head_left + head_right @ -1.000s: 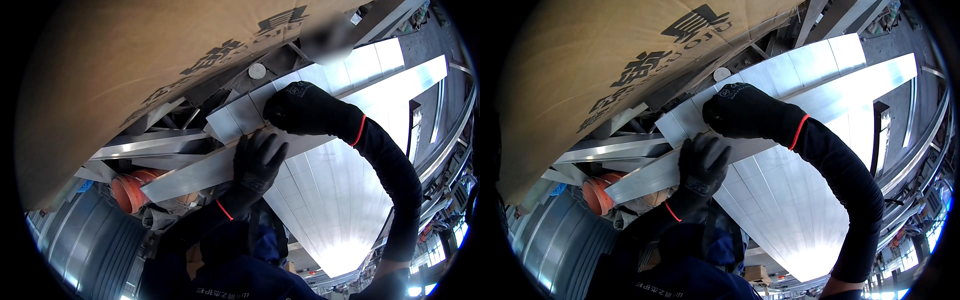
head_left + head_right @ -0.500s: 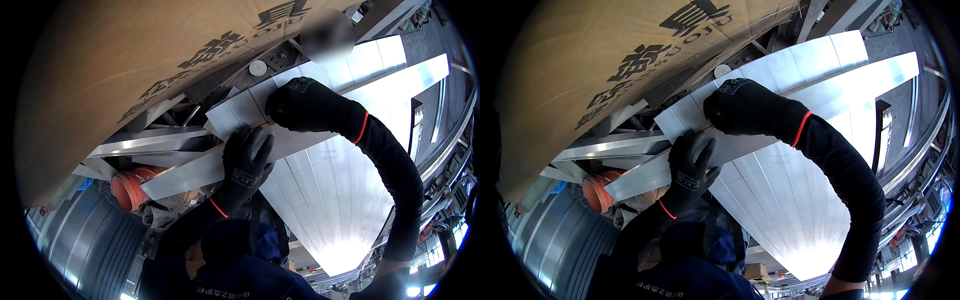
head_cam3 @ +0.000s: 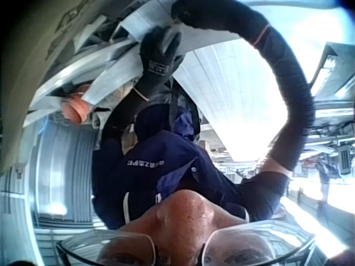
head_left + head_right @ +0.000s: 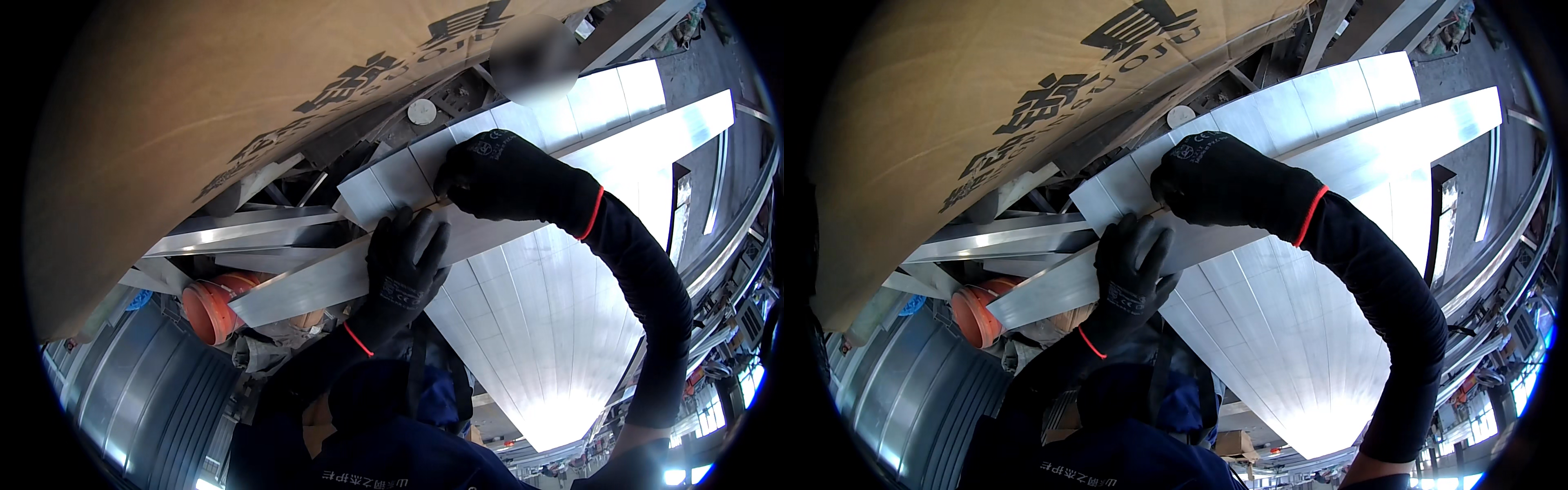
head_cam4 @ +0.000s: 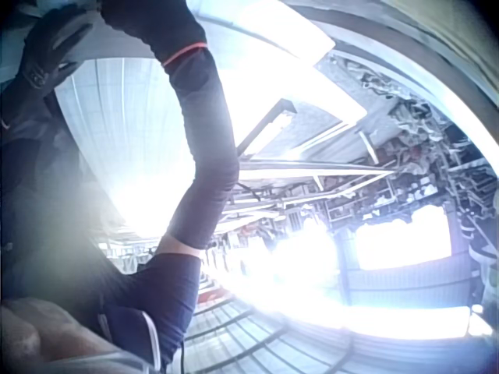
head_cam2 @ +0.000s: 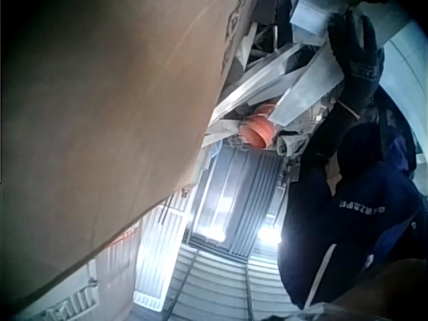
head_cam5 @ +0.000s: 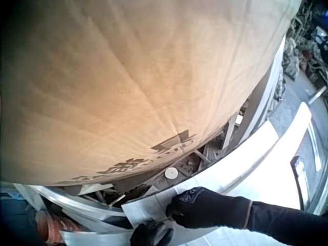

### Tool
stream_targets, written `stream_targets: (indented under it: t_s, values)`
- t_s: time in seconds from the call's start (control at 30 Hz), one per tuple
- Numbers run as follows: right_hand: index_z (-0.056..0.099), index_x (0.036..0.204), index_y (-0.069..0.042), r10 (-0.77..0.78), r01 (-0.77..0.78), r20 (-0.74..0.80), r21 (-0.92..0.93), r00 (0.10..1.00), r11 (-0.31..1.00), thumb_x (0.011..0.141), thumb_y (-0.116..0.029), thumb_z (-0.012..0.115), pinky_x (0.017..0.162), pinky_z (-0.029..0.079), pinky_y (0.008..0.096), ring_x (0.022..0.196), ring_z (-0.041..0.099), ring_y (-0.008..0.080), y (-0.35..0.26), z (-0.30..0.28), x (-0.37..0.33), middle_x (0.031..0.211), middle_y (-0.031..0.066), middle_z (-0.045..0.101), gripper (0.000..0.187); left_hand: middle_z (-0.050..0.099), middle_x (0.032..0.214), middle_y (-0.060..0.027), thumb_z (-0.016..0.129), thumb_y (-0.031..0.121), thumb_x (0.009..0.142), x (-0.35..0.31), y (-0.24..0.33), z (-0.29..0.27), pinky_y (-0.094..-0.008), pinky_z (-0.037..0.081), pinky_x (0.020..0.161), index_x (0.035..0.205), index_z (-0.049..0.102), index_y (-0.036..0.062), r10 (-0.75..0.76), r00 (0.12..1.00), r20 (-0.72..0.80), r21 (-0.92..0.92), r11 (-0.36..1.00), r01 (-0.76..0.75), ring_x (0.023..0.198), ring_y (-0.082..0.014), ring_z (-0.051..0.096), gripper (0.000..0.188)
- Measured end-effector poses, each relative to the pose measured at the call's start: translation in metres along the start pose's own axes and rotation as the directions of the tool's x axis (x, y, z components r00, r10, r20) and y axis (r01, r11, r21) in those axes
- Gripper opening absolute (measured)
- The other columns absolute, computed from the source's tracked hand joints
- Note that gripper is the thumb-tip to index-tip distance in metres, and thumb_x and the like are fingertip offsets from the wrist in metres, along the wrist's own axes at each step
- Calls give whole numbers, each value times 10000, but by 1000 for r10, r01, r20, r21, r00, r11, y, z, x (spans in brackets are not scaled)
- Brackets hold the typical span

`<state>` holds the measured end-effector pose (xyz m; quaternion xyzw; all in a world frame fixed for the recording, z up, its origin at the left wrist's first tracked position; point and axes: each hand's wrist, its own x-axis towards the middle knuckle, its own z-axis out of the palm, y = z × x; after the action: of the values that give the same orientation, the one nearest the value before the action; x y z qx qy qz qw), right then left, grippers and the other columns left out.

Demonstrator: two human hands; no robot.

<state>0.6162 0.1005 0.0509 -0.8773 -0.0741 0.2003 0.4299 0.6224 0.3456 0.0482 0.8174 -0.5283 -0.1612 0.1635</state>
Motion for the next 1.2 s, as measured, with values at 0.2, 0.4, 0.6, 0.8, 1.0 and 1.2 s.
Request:
stream_targets:
  t_s: [0.2,0.4,0.6,0.8,1.0,1.2]
  values:
    - [698,934,-95,-98,94,-42,-82,994,992,813,-83,601,824,533,340,878,646,244,1,5,-2,911,79,657,155,502,1254,-78,685,134,740,0,3,10,-490,400,970,1217,573,86,113,993,-38,39,993,-112,1185,-309,479,492]
    - [693,937,-97,-151,146,-29,-137,988,980,815,-101,571,838,520,371,915,631,265,10,8,-4,917,90,653,172,496,1249,-82,666,131,758,2,6,7,-467,410,962,1220,566,89,97,995,-27,80,992,-94,1172,-303,479,475]
    - [698,961,-95,-55,52,-24,-132,998,990,826,-88,594,861,518,356,922,629,252,15,-8,-23,940,84,647,171,485,1225,-101,655,198,783,13,12,0,-478,402,927,1243,559,125,119,993,3,60,991,-119,1152,-310,468,475]
    - [710,948,-104,-53,49,-14,-206,999,977,815,-74,655,867,522,337,910,636,229,31,-26,-40,938,71,646,147,487,1211,-102,658,261,796,13,13,-3,-498,393,891,1260,558,161,83,992,91,79,993,-90,1140,-318,462,485]
    - [716,957,-111,-50,33,-53,-282,997,959,822,-52,633,850,531,339,905,637,234,51,-59,-71,933,74,650,168,470,1222,-83,674,285,797,12,17,-8,-492,384,892,1251,564,170,63,994,90,156,985,-77,1142,-310,442,481]
    - [713,937,-100,11,-57,-126,-367,992,929,809,-19,619,766,558,325,866,646,224,81,-95,-116,894,71,646,179,468,1228,-82,686,293,797,18,19,-8,-488,372,910,1237,576,184,62,990,124,199,976,-86,1151,-306,431,466]
